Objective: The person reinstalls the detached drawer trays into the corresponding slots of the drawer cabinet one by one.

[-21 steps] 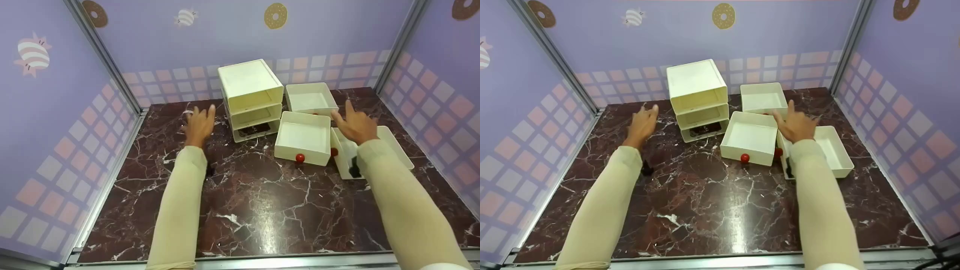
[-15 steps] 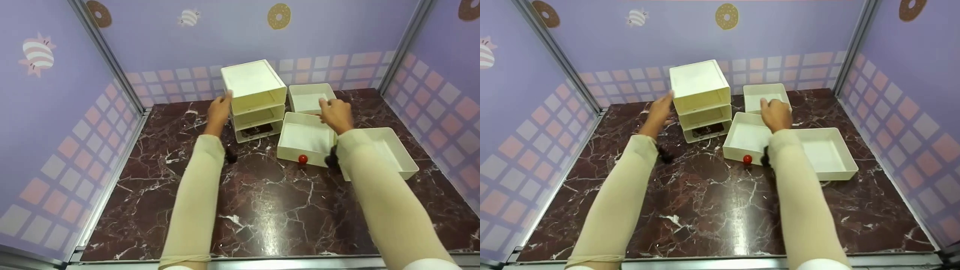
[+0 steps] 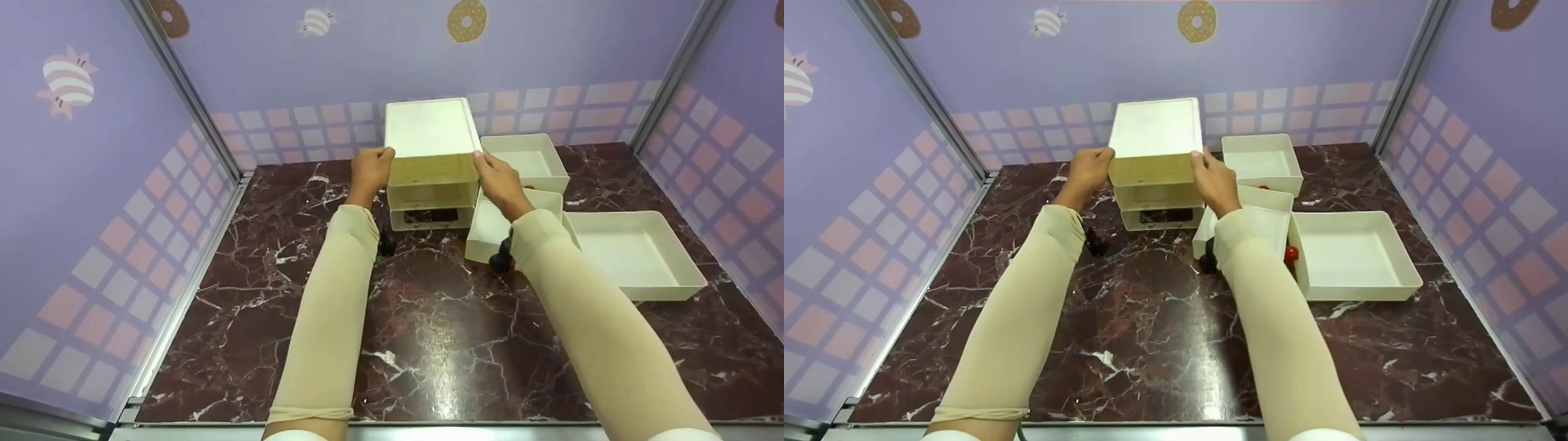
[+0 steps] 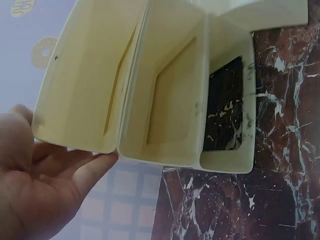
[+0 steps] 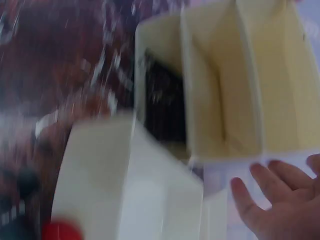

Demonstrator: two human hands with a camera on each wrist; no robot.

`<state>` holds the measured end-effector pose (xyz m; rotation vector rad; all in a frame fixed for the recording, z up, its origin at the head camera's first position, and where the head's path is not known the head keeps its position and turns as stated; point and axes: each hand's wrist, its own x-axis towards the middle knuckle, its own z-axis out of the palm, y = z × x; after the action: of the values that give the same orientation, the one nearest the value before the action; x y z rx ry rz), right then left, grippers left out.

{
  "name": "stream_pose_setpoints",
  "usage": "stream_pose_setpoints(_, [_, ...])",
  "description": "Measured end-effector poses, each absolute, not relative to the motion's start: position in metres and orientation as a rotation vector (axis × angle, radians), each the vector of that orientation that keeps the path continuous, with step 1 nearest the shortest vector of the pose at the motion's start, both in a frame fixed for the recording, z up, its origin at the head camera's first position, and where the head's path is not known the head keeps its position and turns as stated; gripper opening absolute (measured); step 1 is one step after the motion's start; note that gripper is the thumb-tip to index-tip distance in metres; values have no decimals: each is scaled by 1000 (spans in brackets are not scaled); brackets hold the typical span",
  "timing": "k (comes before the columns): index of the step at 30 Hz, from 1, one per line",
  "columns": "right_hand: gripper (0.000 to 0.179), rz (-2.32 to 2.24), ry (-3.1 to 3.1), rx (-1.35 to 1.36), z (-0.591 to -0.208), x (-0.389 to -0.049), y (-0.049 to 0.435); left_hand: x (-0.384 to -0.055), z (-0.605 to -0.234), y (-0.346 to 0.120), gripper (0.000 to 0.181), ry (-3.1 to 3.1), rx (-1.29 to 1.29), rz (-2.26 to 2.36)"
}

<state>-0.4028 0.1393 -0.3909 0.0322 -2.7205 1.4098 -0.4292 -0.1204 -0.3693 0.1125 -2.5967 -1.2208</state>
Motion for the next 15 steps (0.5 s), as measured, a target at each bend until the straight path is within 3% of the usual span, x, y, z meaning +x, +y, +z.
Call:
stream_pose_setpoints(6, [63,1248,-2641,-168,-384,-397,116,-429,-369,-126,39,-2625,98,-1232])
stream_pose_setpoints(15, [60,1306,-2672,-159,-383,-400,128,-422,-369,-121,44,-2660,123,-1237])
